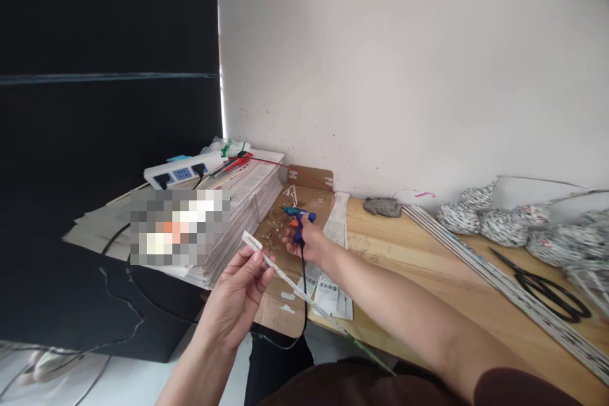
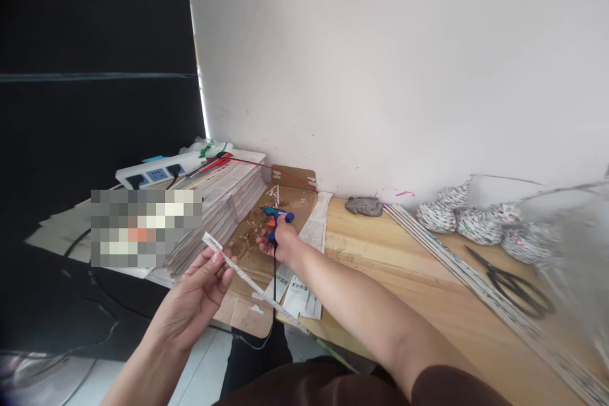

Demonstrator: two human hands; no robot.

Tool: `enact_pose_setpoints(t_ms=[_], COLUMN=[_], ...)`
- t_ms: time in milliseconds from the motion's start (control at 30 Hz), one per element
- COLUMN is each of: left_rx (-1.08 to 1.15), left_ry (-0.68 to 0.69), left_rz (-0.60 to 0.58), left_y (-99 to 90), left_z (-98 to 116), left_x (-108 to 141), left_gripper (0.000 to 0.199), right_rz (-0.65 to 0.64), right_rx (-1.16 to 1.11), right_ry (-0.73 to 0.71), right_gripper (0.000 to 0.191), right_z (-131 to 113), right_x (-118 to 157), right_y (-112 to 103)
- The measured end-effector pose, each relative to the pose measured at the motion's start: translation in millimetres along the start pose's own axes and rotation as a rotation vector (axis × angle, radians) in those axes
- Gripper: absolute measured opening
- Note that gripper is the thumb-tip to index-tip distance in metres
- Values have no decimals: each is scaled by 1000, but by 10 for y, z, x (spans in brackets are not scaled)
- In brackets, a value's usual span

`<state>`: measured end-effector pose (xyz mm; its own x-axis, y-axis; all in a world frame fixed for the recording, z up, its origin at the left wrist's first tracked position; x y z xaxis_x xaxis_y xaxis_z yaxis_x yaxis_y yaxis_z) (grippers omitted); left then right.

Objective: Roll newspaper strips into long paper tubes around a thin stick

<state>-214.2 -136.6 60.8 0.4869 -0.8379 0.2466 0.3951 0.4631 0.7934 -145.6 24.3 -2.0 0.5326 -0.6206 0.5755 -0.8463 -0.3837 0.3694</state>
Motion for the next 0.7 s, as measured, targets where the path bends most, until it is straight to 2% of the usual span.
enact_pose_setpoints(t_ms=[167, 300, 467, 600, 700], left_rx=[-10, -18, -22, -29, -20], left_ry=[-30, -41, -56, -65, -76], left_rz=[-14, -27, -47, -80, -83], left_y=[-33, -34, -21, 31, 106], left_z=[-80, -112, -158, -237, -304], left_x=[-30, -31, -48, -89, -115], left_gripper=[13, 13, 13, 12, 13], right_rz=[49, 36, 43, 42, 23], right_rx=[-13, 29, 136, 198, 325], right_ry=[20, 28, 32, 13, -129], right_gripper=[46, 38, 18, 19, 22], right_z=[-6, -54, -129, -192, -237], right_x=[-124, -56, 204, 451, 663], right_y=[71, 34, -79, -132, -144])
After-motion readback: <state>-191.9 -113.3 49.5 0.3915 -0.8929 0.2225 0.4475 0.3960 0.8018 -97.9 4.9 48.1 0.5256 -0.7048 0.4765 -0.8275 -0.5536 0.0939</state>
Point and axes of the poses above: each hand's wrist, its own x-axis away from the middle knuckle, its own y-axis out of the palm, z = x × y, the point moved 5 cm from there along -x, towards the middle knuckle, and after that the axes turned 12 degrees about x, right-handed, at the moved point
